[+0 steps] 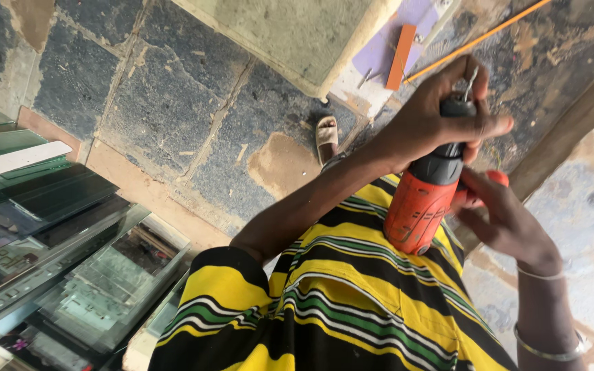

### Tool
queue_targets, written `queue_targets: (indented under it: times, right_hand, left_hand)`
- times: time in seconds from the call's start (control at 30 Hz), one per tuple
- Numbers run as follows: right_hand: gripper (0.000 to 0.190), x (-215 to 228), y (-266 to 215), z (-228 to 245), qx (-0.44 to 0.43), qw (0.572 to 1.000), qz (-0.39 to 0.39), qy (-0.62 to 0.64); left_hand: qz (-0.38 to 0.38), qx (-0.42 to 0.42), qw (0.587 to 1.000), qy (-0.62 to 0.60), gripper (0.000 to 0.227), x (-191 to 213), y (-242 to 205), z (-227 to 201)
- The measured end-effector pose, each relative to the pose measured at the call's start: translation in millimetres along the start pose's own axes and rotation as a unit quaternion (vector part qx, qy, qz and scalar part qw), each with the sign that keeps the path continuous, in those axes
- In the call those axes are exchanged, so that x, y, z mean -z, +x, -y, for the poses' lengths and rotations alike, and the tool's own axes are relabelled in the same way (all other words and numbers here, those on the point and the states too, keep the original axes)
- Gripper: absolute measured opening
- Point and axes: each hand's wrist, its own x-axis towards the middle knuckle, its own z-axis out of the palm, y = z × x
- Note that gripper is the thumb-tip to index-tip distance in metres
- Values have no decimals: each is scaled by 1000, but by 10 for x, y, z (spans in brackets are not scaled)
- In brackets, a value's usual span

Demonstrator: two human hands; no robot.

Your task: The person uses a corded drill to make holes in a purple board placed on a workbench. They hold the board steady with one hand while operating the drill with the other, drilling multiple holes in sequence.

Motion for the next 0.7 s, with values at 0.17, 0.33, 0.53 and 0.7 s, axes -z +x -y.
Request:
queue_targets:
  times: [0.17, 0.33, 0.53, 0.7]
  right_hand:
    - [67, -97, 61, 9, 101, 970, -29, -220]
    - [44, -369, 222, -70, 94, 930, -163, -316]
    - [39, -398, 222, -132, 146, 926, -189, -292]
    - [35, -381, 241, -181, 147, 935, -175, -270]
  left_hand:
    - [15, 85, 995, -52, 44, 82, 47, -16]
    - [-64, 85, 994, -6, 43, 49, 103, 47]
    - [-82, 47, 996, -1, 40, -44, 78, 77]
    - [-91, 44, 995, -14, 41, -65, 109, 65]
